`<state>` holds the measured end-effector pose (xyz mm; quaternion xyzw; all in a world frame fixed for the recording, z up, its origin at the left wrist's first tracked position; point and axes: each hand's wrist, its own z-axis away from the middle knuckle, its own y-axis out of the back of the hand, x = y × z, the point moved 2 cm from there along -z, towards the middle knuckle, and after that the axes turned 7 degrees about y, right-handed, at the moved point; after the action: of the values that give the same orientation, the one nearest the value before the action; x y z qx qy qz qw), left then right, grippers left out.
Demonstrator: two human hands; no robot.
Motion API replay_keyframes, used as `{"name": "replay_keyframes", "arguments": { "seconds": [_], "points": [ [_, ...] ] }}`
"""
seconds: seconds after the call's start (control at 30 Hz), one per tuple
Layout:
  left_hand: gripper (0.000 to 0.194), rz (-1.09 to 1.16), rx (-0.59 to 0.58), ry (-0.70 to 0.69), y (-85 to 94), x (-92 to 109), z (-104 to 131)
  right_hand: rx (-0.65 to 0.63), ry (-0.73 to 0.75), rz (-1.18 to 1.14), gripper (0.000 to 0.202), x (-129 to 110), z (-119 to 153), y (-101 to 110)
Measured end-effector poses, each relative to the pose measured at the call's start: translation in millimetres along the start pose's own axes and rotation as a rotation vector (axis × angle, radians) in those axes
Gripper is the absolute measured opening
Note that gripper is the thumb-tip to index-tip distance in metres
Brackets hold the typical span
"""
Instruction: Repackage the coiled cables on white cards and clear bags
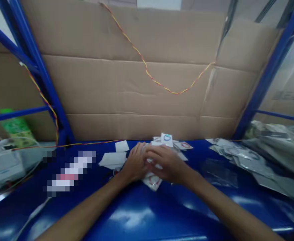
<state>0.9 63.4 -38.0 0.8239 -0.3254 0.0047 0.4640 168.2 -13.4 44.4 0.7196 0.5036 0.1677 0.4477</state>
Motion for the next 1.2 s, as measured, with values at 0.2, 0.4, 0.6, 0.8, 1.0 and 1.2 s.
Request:
{"name": "replay_keyframes", "arguments": {
  "seconds": [0.2,0.4,0.6,0.8,1.0,1.2],
  "points": [
    [0.085,-0.097,-0.205,0.031,5.9,7,-4,0.006,-0.519,0.435,0.066,140,69,43],
    [0.09,-0.136,-0.234,0.079,5.7,6,-4,-0.093,-0.525,0.318,0.083,133,81,29],
    [0.096,-0.166,-0.223,0.107,12.6,0,-8,-0.114,-0.386,0.22,0.092,101,58,-4],
    [0.073,-0.065,-0.122,0.056,14.4,-3,-13,0.174,-0.39,0.303,0.043,100,66,51],
    [0.043,0.128,0.046,-0.013,20.9,12,-11,-0.07,-0.851,0.366,0.047,119,145,121],
    [0.038,0.147,0.045,0.01,18.4,12,-12,-0.254,-0.994,0.179,0.045,129,197,111]
  ]
}}
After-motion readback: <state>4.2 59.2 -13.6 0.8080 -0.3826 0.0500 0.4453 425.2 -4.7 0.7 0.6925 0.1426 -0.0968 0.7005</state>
